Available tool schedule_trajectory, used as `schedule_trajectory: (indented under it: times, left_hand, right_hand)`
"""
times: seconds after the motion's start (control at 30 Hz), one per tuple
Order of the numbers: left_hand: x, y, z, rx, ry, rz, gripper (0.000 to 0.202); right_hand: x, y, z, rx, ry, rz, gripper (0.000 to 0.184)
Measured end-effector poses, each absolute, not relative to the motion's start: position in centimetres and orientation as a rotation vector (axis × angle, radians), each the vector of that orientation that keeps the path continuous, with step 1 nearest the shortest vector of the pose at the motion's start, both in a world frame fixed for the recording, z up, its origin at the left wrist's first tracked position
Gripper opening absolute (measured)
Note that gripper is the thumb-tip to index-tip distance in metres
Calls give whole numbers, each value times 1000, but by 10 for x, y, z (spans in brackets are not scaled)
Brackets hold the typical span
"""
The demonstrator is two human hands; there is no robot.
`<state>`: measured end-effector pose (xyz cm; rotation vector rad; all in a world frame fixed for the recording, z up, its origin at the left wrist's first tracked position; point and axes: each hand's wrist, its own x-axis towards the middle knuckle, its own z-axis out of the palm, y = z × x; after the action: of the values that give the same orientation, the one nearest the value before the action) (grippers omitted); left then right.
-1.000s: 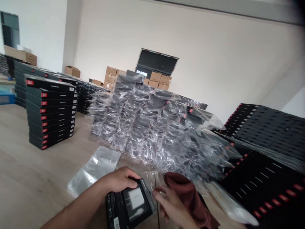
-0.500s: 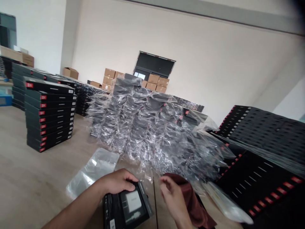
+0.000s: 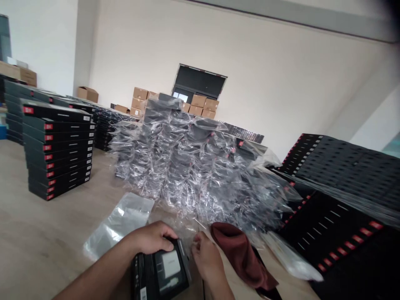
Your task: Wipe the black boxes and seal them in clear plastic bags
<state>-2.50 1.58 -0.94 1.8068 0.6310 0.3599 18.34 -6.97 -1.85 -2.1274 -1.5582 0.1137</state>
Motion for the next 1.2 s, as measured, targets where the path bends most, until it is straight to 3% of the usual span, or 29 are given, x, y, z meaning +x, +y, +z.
schedule_trajectory:
  times: [0.2,0.4,0.73,1.2]
  left_hand:
    - [-21,22,-17,1721,729,515,43]
    - [-19,25,-16,1546,719,679,48]
    - [-11,26,-20,1603,762,913,46]
    - [3,23,-29,1545,910,1015,33]
  right_hand:
    - [194,-71,-11,-1996,-1368,-31,5]
    - [187,-67,-12,-1635,-1269,292,26]
    - [184,-65,-17,-1712,-1388,228,10]
    - [182,-68,-11,-1515,-1535,-320,22]
